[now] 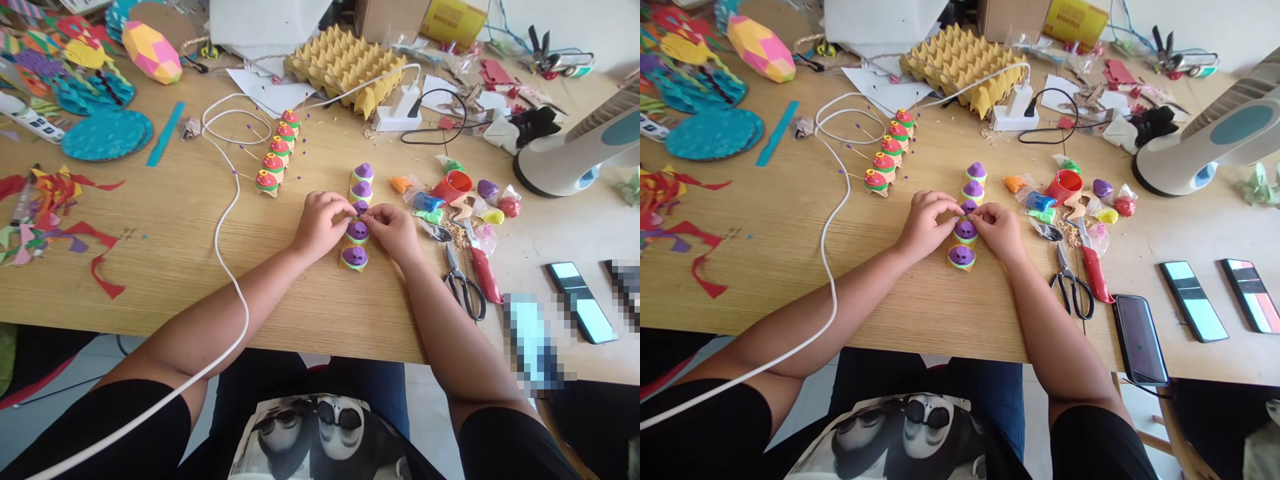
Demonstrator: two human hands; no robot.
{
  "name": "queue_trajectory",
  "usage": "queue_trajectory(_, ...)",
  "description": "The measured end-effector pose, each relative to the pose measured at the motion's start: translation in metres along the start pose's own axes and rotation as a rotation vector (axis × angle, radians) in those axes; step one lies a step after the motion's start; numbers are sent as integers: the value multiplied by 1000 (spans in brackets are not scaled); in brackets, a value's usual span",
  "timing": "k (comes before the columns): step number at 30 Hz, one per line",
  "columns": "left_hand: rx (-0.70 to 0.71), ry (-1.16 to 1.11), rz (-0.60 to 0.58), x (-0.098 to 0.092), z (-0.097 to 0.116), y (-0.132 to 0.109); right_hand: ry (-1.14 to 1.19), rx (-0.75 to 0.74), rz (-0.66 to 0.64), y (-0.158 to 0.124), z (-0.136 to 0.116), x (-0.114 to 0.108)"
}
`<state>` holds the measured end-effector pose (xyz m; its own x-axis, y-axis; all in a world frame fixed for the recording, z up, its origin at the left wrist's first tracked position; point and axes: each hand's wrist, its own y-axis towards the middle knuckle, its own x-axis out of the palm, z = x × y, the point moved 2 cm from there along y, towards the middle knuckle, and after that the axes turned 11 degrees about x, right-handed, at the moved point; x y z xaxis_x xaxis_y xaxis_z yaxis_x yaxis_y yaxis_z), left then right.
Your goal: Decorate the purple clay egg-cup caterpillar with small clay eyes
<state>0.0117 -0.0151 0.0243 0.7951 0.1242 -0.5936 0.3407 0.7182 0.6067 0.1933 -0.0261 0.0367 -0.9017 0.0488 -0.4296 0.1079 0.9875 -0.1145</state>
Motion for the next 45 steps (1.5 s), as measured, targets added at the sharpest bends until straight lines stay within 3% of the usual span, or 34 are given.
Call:
queue_trajectory(24,-14,3,-24,1,-2,-1,-12,-5,46,-1,-3,-9)
queue_trajectory(34,-19,16,-37,1,-2,-1,-86,-192,148,4,7,-8)
queue_trajectory(45,-29,10,-34,1,-1,-1,-208,-208,178,5,5,-7)
